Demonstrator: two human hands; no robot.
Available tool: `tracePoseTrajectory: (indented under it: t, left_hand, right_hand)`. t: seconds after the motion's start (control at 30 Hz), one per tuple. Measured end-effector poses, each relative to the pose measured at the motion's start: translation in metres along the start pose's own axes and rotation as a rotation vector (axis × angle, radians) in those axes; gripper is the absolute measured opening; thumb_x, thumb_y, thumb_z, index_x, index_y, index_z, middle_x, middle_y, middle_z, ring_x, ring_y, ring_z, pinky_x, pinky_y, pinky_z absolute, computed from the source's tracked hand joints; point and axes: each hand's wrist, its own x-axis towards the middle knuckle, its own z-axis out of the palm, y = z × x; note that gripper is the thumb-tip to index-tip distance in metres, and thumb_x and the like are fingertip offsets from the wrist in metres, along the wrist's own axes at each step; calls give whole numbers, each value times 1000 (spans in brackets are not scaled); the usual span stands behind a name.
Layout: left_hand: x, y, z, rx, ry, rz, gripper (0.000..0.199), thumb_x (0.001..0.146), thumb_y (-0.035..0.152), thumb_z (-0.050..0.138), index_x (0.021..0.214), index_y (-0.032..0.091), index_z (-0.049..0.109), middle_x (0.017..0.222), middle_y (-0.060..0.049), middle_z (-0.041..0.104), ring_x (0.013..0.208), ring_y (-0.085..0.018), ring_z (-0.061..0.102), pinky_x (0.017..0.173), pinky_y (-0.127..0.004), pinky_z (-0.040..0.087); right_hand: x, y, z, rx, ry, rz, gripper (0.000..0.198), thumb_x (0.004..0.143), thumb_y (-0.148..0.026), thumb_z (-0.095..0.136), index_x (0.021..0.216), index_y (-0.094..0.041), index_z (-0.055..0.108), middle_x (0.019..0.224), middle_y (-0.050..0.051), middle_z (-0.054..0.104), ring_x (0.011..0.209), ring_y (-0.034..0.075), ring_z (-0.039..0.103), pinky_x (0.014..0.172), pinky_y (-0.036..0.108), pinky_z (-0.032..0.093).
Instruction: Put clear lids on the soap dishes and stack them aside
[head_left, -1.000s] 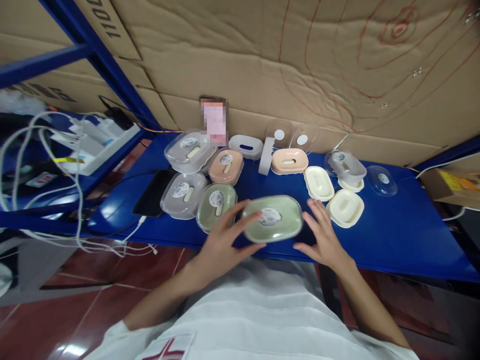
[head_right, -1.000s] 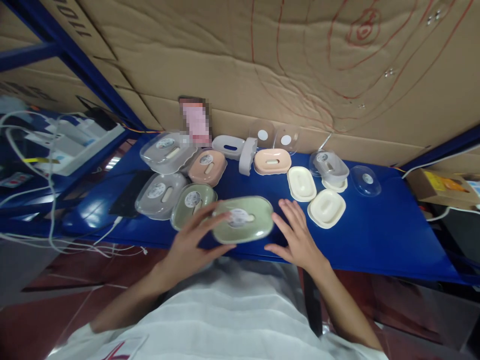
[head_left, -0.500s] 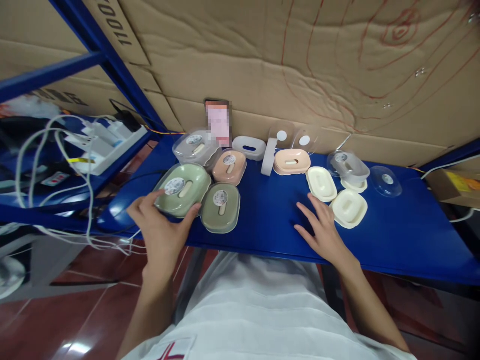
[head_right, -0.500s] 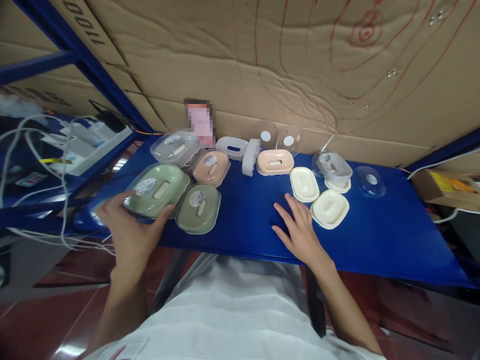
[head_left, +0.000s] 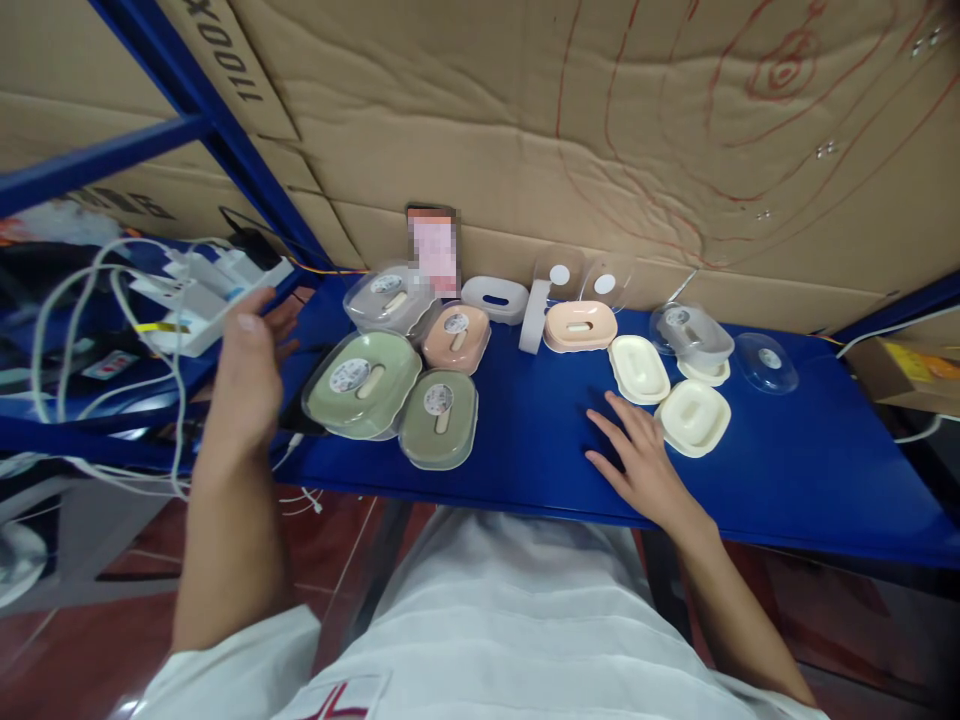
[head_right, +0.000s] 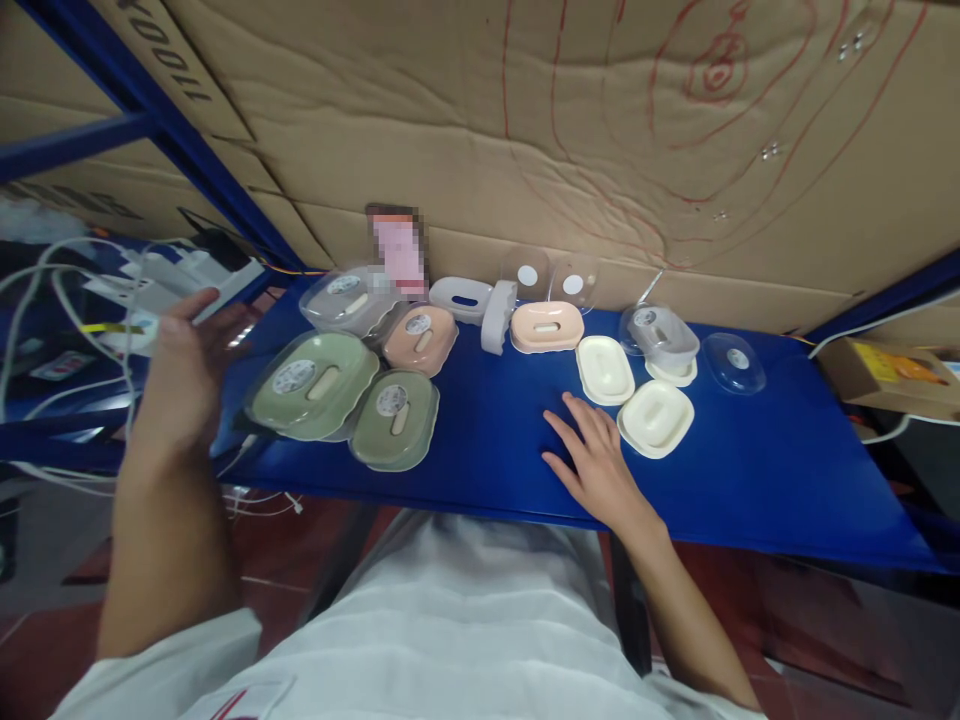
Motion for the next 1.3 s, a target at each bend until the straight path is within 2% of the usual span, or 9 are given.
tracePoseTrajectory:
  t: [0.17, 0.2, 0.33, 0.5, 0.67, 0.9, 1.03, 1.1, 1.3]
  left_hand:
    - [-62, 84, 1, 241, 180, 449, 58, 97, 53, 72, 146, 22, 63, 151, -11, 65, 142, -35, 60, 121, -61, 47]
    - [-82, 100, 7, 193, 119, 543, 49, 97, 41, 73, 144, 28, 64, 144, -7, 69, 135, -31, 65, 119, -57, 50]
    - [-145, 127, 62, -9, -531, 836, 38, 105, 30, 65, 142, 25, 64, 137, -10, 73, 124, -24, 71, 103, -39, 63]
    - [-163, 114, 125, 58, -783, 862, 44, 110, 36, 57, 152, 21, 57, 156, -13, 63, 139, -28, 63, 117, -47, 56]
    - [-159, 113, 129, 125, -870, 891, 65, 109, 52, 56, 164, 19, 43, 168, -17, 49, 155, -34, 48, 124, -54, 48]
    - [-162, 105, 134, 111, -669, 798, 37, 104, 51, 66, 117, 16, 68, 135, -17, 71, 141, -35, 62, 116, -53, 56]
    - [-160, 102, 137, 149, -585, 762, 24, 102, 39, 72, 107, 16, 66, 130, -18, 71, 131, -34, 68, 110, -51, 60]
    - [-159, 102, 136, 153, -601, 760, 18, 103, 33, 70, 108, 16, 65, 128, -16, 73, 128, -32, 70, 112, -50, 59]
    - [-159, 100, 132, 157, -709, 799, 31, 105, 11, 56, 133, 19, 65, 134, -11, 72, 137, -28, 64, 122, -55, 49]
  right_hand:
    - [-18, 20, -3, -269, 214, 307, 56, 109, -43, 55, 160, -20, 50, 165, 23, 51, 150, 40, 51, 121, 63, 37]
    - [-23, 23, -3, -320, 235, 377, 57, 109, -44, 55, 159, -17, 51, 161, 25, 54, 147, 42, 53, 119, 63, 39]
    - [-38, 20, -7, -388, 197, 418, 46, 110, -42, 53, 144, -14, 65, 136, 22, 74, 131, 39, 64, 108, 55, 46]
    - [-37, -23, -16, -187, 60, 257, 38, 109, -41, 59, 139, -20, 69, 126, 15, 78, 122, 35, 68, 101, 51, 52]
    - [-14, -37, -23, 244, 8, 44, 48, 114, -27, 46, 162, -28, 47, 161, 8, 60, 148, 24, 57, 119, 45, 51]
    - [85, 6, -42, -87, 40, -132, 59, 107, -16, 51, 165, -28, 47, 172, 11, 46, 159, 35, 42, 128, 61, 39]
    - [165, -4, -18, -199, -47, -445, 71, 103, -13, 60, 169, -26, 36, 178, 12, 34, 165, 33, 30, 131, 67, 27]
    - [192, -8, -4, -245, -79, -510, 68, 103, -11, 60, 167, -24, 40, 172, 12, 44, 162, 33, 35, 130, 68, 28]
    - [186, 31, -4, -317, -67, -295, 40, 108, -17, 52, 146, -12, 65, 124, 18, 74, 126, 34, 61, 114, 56, 45]
